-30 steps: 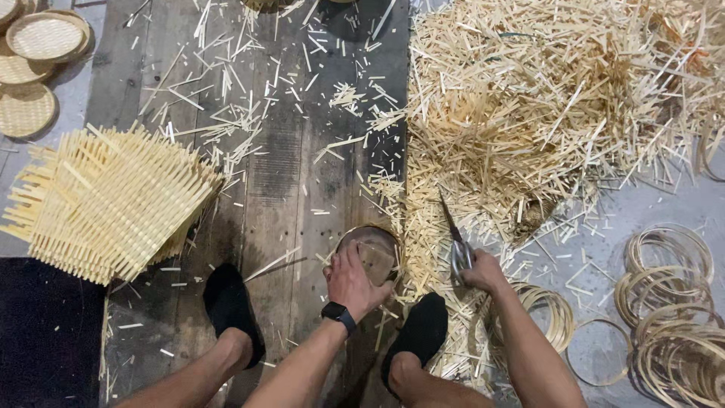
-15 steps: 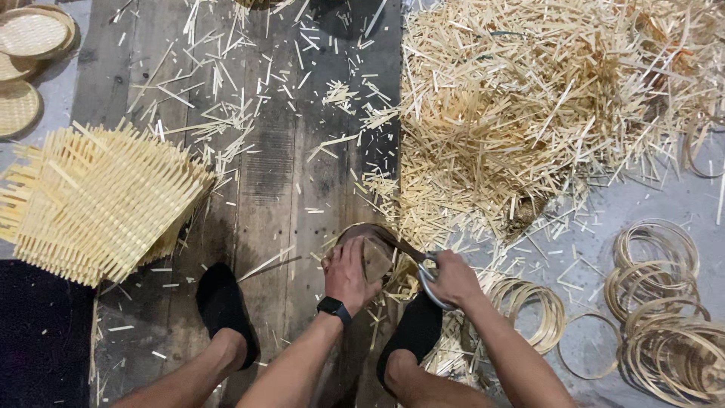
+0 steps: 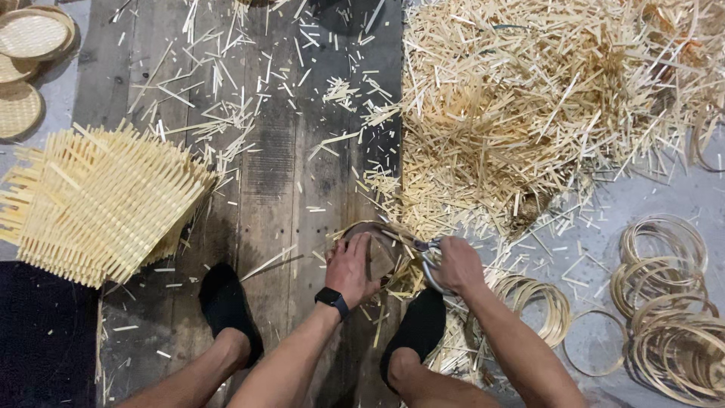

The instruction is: The person sits on the floor and assembles small round bamboo trays by placing a woven mat into a circular frame, then uses shears to trim the excess bamboo strips flush with the frame. The person repeats this process for multiple units, stacking the finished trays.

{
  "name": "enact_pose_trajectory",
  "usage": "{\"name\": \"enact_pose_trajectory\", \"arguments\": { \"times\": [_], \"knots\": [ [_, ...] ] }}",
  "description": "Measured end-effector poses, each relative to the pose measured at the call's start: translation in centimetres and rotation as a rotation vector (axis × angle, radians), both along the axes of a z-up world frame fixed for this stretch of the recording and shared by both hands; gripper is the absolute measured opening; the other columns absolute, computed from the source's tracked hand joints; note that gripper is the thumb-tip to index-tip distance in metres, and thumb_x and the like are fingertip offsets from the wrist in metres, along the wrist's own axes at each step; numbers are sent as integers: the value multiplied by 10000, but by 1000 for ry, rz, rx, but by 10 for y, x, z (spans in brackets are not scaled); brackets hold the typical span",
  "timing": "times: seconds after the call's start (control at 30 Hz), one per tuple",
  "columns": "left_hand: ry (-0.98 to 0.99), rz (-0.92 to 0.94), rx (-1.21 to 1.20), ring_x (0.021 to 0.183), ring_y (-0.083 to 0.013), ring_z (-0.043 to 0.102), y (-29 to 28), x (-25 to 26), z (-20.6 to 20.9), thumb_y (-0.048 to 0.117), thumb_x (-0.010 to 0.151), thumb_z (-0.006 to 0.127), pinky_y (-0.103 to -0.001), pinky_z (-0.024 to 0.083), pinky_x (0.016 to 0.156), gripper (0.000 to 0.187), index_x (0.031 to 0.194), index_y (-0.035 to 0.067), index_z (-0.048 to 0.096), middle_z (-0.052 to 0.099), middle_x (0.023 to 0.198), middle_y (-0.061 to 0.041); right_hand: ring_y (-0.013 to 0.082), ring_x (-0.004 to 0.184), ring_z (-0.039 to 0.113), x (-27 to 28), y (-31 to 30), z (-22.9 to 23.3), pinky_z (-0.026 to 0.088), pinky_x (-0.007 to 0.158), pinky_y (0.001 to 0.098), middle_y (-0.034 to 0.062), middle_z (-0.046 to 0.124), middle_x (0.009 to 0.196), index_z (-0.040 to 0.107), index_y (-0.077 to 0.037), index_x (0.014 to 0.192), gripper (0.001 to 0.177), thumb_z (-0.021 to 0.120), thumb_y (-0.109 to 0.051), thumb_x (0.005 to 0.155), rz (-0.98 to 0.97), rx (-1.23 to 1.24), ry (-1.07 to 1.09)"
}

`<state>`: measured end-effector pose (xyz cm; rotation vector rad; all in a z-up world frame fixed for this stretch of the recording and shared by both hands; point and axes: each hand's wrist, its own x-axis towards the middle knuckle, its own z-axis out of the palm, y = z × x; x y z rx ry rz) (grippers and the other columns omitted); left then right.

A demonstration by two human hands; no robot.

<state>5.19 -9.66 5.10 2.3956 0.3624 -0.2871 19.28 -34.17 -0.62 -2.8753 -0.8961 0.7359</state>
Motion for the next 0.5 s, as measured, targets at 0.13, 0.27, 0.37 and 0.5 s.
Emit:
{"name": "enact_pose_trajectory", "arguments": {
  "times": [0.13, 0.27, 0.37, 0.5],
  "knots": [
    [50, -65, 33, 1360, -435, 417, 5, 4, -1, 234, 593, 903, -608, 353, 1101, 1052, 1488, 85, 371, 448, 1490, -133, 280, 844, 662, 4, -18, -9, 579, 786, 447, 151, 630, 979, 618, -56, 1131, 368, 565, -369, 945, -26, -181, 136],
    [114, -72, 83, 1335, -414, 438, 2, 5, 1, 264, 600, 913, -645, 354, 1065, 1045, 1482, 124, 371, 446, 1486, -110, 310, 900, 639, -4, -30, -18, 549, 871, 452, 160, 635, 977, 615, -51, 1057, 453, 632, -469, 883, -10, 3, 69],
    [11, -53, 61, 1336, -416, 454, 3, 2, 4, 275, 594, 916, -639, 371, 1056, 1032, 1475, 135, 397, 479, 1469, -101, 356, 856, 632, -14, -32, -17, 525, 820, 483, 224, 626, 932, 566, 6, 1057, 519, 661, -463, 859, -24, 73, 110],
    [19, -38, 55, 1337, -412, 442, 0, 1, 5, 282, 615, 924, -627, 351, 1063, 1038, 1486, 124, 383, 459, 1485, -111, 337, 843, 672, -30, -30, -6, 538, 825, 475, 202, 679, 936, 594, -35, 1072, 489, 621, -485, 883, -160, 4, 237]
  ]
}}
